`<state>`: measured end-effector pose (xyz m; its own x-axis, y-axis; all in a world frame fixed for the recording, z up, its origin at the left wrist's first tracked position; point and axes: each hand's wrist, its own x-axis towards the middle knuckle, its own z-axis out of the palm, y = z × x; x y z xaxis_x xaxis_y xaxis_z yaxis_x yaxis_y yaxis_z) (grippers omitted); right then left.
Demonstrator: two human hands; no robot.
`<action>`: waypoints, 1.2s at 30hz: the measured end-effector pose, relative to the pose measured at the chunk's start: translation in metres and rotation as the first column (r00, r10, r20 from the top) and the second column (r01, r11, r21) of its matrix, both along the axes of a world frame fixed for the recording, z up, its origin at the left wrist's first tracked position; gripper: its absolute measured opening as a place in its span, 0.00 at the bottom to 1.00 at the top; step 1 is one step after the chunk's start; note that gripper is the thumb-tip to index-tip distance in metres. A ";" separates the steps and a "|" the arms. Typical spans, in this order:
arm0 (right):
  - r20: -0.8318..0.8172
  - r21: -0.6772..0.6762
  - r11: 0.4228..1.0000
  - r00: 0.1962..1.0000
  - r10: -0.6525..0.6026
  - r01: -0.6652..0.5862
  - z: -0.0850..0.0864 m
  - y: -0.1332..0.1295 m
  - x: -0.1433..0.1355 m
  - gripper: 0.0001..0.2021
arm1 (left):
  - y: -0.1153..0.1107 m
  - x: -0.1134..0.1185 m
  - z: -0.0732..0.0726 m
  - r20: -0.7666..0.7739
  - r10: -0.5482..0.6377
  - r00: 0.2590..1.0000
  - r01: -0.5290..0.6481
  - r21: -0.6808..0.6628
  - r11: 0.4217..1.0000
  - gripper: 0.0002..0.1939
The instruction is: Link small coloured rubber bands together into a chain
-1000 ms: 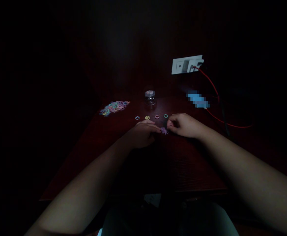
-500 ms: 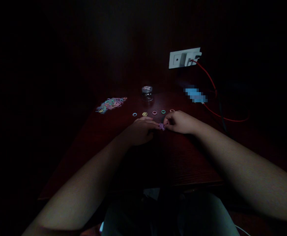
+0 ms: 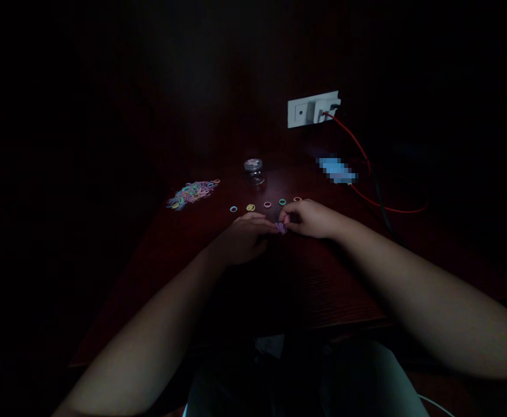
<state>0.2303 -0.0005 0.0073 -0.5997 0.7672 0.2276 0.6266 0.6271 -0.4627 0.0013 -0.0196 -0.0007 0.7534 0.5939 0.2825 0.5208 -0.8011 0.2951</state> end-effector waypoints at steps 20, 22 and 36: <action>-0.019 0.037 0.999 1.000 0.014 -0.013 -0.006 0.009 0.004 0.07 | 0.001 -0.003 0.000 -0.035 -0.013 0.999 0.013 0.007 1.000 0.21; -0.015 0.022 1.000 1.000 0.011 -0.010 -0.007 0.009 0.004 0.07 | 0.001 -0.003 -0.001 -0.031 -0.012 0.999 0.012 0.006 1.000 0.21; -0.038 0.000 1.000 0.999 -0.003 0.003 -0.008 0.008 0.003 0.07 | 0.002 0.001 -0.002 -0.010 -0.042 0.999 0.042 0.033 0.999 0.20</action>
<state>0.2336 0.0080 -0.0010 -0.5885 0.7690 0.2497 0.6105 0.6252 -0.4862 0.0027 -0.0174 -0.0023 0.7804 0.5516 0.2943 0.4889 -0.8318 0.2626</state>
